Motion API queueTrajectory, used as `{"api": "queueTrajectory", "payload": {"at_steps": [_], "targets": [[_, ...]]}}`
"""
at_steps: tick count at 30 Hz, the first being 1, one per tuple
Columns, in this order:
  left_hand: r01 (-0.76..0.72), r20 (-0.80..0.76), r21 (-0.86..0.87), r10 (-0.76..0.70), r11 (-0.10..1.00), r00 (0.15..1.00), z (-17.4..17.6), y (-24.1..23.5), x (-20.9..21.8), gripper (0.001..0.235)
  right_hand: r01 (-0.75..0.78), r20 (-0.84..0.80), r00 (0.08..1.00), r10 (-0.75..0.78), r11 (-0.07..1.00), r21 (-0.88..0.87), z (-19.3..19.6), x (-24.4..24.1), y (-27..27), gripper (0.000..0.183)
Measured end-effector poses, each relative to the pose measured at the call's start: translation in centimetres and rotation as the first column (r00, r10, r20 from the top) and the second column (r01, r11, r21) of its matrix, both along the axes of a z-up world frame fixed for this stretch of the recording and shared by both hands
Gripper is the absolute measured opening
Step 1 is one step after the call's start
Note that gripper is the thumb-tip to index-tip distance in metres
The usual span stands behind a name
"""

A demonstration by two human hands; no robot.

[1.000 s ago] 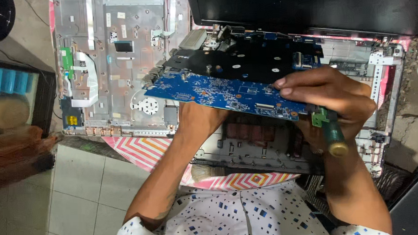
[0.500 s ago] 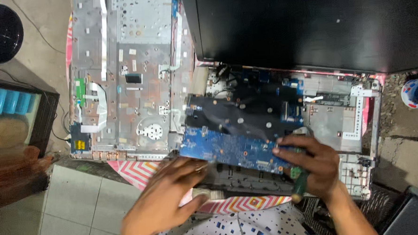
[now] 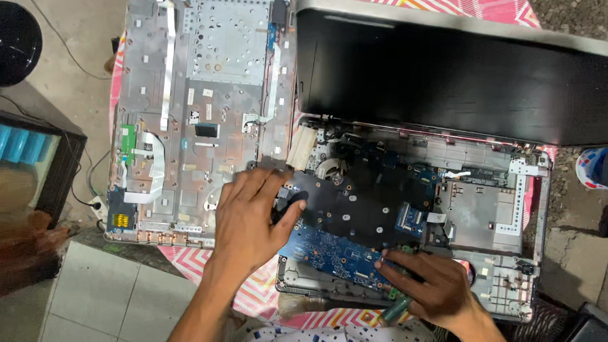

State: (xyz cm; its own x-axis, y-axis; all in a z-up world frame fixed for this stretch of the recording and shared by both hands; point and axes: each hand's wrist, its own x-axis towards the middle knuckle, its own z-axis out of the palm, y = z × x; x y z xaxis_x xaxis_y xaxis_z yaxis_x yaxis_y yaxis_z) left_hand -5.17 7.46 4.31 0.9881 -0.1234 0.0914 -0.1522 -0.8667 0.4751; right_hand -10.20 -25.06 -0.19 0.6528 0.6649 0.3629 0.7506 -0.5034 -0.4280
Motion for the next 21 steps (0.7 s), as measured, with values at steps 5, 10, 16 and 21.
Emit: {"api": "queueTrajectory", "payload": {"at_steps": [5,10,16,21], "targets": [[0.082,0.085,0.027,-0.084,0.996,0.993,-1.2,-1.1,2.0,0.029,-0.021,-0.040,0.999,0.016,0.993,-0.115,-0.8,0.1,-1.2,0.039],[0.109,0.138,0.091,-0.121,0.990,0.983,-1.6,-2.6,4.8,0.028,-0.098,-0.115,0.991,0.076,0.973,-0.210,-0.9,0.3,-1.8,0.060],[0.115,-0.105,0.201,-0.095,0.973,0.990,-0.9,-4.0,6.3,0.027,-0.075,-0.105,0.993,0.055,0.978,-0.196,-0.9,0.3,-1.7,0.058],[0.060,-0.006,0.140,-0.060,0.988,0.998,-1.9,-4.4,6.4,0.012,-0.122,-0.069,0.992,0.109,0.964,-0.235,-1.4,0.5,-2.4,0.058]]}}
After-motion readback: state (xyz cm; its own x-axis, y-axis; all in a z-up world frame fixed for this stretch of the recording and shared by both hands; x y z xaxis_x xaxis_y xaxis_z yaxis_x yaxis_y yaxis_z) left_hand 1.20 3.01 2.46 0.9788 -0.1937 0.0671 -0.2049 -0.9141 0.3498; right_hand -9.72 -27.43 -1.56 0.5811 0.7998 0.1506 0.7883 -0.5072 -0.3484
